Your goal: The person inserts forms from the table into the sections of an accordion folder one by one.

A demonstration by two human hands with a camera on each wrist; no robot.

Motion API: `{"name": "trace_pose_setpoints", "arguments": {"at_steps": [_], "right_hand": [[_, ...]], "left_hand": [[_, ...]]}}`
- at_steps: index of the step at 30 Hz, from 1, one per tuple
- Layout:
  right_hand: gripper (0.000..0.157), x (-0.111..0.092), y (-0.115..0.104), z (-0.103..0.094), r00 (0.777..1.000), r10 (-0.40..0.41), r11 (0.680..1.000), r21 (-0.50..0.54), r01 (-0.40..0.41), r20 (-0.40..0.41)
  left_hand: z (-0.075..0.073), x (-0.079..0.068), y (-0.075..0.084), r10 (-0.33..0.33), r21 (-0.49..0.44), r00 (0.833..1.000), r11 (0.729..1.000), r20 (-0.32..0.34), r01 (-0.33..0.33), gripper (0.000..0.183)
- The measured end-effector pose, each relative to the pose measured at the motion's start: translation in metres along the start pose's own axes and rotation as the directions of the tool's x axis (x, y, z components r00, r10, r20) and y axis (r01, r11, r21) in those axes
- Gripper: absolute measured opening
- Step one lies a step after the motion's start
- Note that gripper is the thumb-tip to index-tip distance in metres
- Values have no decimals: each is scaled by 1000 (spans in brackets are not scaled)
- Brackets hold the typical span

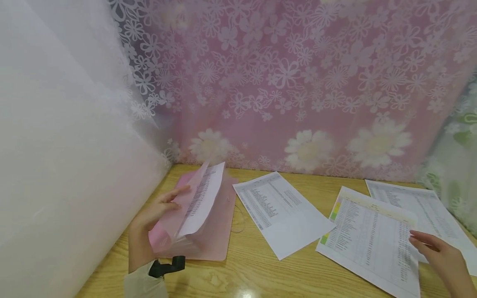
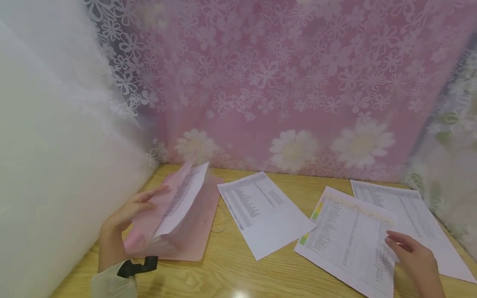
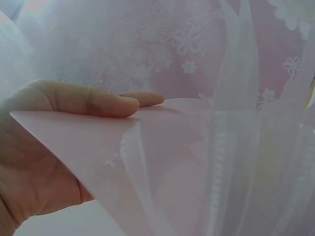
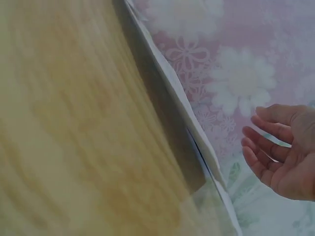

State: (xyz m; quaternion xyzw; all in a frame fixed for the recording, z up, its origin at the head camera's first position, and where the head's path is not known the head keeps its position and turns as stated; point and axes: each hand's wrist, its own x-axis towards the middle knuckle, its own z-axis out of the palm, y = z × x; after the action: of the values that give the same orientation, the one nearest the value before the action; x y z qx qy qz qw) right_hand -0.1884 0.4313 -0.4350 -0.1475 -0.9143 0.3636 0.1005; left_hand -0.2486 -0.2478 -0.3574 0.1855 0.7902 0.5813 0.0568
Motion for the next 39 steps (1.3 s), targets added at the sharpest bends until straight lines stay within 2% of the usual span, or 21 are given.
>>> {"name": "trace_pose_setpoints", "arguments": {"at_steps": [4, 10, 15, 19, 23, 27, 31, 39], "right_hand": [[66, 4, 16, 6, 993, 109, 994, 4, -109, -41], [67, 5, 36, 15, 973, 212, 977, -4, -213, -92], [72, 1, 45, 22, 961, 271, 962, 21, -270, -54], [72, 0, 44, 26, 969, 243, 970, -11, -244, -47], [72, 1, 40, 28, 988, 156, 983, -98, -157, -22], [77, 2, 38, 29, 995, 100, 977, -191, -97, 2], [81, 1, 33, 31, 995, 102, 959, -265, -99, -6], [91, -1, 26, 35, 988, 154, 922, -361, -142, 6]], "left_hand": [[0, 1, -1, 9, -1, 1000, 1000, 1, -9, 52], [0, -1, 0, 16, -10, 1000, 1000, 10, -15, 52], [-1, -5, 1, -2, 12, 1000, 1000, 7, 2, 52], [-2, -7, 0, -18, 9, 1000, 1000, 2, 18, 52], [-2, -7, 1, -28, 3, 1000, 1000, 1, 28, 52], [-1, -7, 2, -38, 1, 999, 999, 2, 38, 52], [0, -6, 2, -45, -7, 999, 999, 6, 45, 53], [1, -4, 1, -52, -18, 999, 998, 13, 53, 53]]}}
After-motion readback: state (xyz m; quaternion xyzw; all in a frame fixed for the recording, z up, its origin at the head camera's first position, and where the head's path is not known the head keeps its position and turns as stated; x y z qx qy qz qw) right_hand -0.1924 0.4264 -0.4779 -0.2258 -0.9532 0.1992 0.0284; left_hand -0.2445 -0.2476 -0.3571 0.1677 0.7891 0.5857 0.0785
